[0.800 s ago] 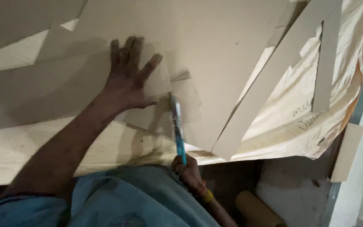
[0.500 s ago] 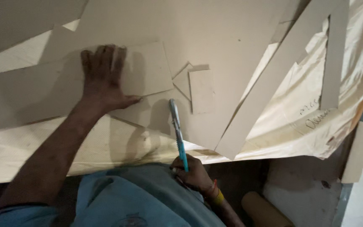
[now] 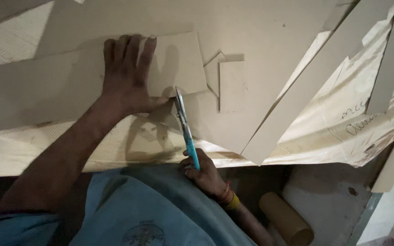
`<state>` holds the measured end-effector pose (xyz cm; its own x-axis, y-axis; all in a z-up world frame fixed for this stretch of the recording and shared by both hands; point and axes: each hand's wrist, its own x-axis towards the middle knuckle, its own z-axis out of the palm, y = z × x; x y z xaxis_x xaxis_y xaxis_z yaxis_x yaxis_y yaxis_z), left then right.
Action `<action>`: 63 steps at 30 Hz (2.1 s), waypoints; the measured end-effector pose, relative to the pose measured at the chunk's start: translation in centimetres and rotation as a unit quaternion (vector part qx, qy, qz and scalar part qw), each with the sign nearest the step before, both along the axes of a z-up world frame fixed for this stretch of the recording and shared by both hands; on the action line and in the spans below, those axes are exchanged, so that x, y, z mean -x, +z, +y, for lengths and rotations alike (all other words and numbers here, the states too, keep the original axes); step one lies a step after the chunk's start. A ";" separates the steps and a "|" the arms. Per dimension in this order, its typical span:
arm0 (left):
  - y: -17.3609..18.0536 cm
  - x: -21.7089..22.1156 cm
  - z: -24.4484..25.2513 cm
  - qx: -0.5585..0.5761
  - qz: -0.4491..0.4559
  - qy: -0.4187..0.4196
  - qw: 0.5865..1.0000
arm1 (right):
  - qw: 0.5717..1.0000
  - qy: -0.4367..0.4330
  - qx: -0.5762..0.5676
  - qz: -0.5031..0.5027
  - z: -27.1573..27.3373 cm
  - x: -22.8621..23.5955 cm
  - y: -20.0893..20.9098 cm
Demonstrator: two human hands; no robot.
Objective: The person uses shears to cut a large sheet of white cardboard into smaller rectangular pieces. The person repeatedly positions the shears, cuts along straight lines, and sets the cut pieces aside on the work surface.
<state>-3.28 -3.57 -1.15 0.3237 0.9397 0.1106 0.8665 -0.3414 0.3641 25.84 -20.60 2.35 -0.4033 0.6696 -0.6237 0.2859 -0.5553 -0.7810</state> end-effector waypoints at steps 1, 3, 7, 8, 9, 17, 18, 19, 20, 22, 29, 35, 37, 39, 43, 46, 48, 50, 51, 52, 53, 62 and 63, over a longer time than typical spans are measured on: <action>-0.1 -0.1 0.0 -0.007 -0.004 0.001 1.000 | 1.000 0.001 0.001 -0.007 0.0 -0.1 -0.2; -0.3 -0.1 0.0 -0.021 -0.012 0.002 1.000 | 1.000 0.005 0.003 -0.020 -0.2 -0.1 -0.8; -0.4 0.1 -0.2 -0.047 -0.034 -0.012 0.998 | 0.990 0.078 -0.106 -0.057 -0.3 0.0 -1.3; -0.4 0.0 -0.3 -0.040 -0.044 -0.009 0.998 | 0.989 0.083 -0.104 -0.066 -0.2 0.1 -1.2; -0.4 -0.2 -0.3 -0.033 -0.054 -0.005 0.998 | 0.988 0.087 -0.102 -0.076 -0.3 0.1 -1.1; -0.8 -0.8 -0.4 -0.042 -0.042 0.011 0.998 | 0.999 0.021 0.011 -0.046 0.1 0.4 -0.3; -0.9 -0.7 -0.3 -0.043 -0.042 0.007 0.998 | 0.998 0.022 0.014 -0.050 0.2 0.5 -0.3; -0.9 -0.6 -0.2 -0.053 -0.055 0.002 0.997 | 0.998 0.017 0.029 -0.050 0.3 0.5 -0.2; -0.9 -0.5 -0.2 -0.062 -0.068 -0.003 0.996 | 0.998 0.011 0.044 -0.050 0.3 0.6 -0.2; -1.0 -0.5 0.1 -0.075 -0.093 -0.018 0.993 | 0.998 0.026 0.027 -0.056 0.5 0.7 -0.1; -0.9 -0.8 -0.6 -0.090 -0.109 -0.026 0.990 | 0.997 0.022 0.046 -0.049 0.8 0.7 0.4; -1.0 -0.7 -0.8 -0.070 -0.127 -0.025 0.989 | 0.996 0.036 -0.019 -0.085 0.4 1.1 0.3; -1.3 -0.8 -0.7 -0.075 -0.125 -0.027 0.989 | 0.996 0.014 0.012 -0.091 0.1 0.7 -0.2; -1.6 -0.7 -0.7 -0.080 -0.127 -0.030 0.988 | 0.996 0.001 0.029 -0.086 0.0 0.4 -1.1; -2.0 -0.6 -0.9 -0.069 -0.126 -0.035 0.989 | 0.970 0.075 -0.190 -0.134 -0.5 0.3 -3.0; -1.8 -0.2 -0.9 -0.038 -0.133 -0.051 0.989 | 0.985 0.028 -0.126 -0.118 -0.4 0.3 -2.6; -1.3 0.4 -0.7 -0.033 -0.127 -0.070 0.989 | 0.983 0.057 -0.122 -0.127 -0.1 0.2 -1.8; -1.0 0.4 -0.6 -0.055 -0.173 -0.083 0.980 | 0.997 0.002 -0.006 -0.077 0.3 -0.3 -0.8; -0.9 0.6 -0.5 -0.066 -0.194 -0.092 0.974 | 0.997 -0.026 0.052 -0.050 0.5 -0.2 -0.5; -0.7 0.8 -0.4 -0.053 -0.173 -0.093 0.979 | 0.997 -0.020 0.046 -0.051 0.9 0.0 -0.6; -0.5 0.6 -0.7 -0.036 -0.158 -0.097 0.982 | 0.997 -0.017 0.044 -0.057 0.7 0.0 -0.4; -0.7 0.3 -0.9 -0.041 -0.174 -0.103 0.978 | 0.979 0.060 -0.109 -0.163 0.2 1.0 -2.3; -0.6 0.3 -0.9 -0.043 -0.171 -0.102 0.979 | 0.980 0.046 -0.065 -0.184 0.3 0.9 -2.1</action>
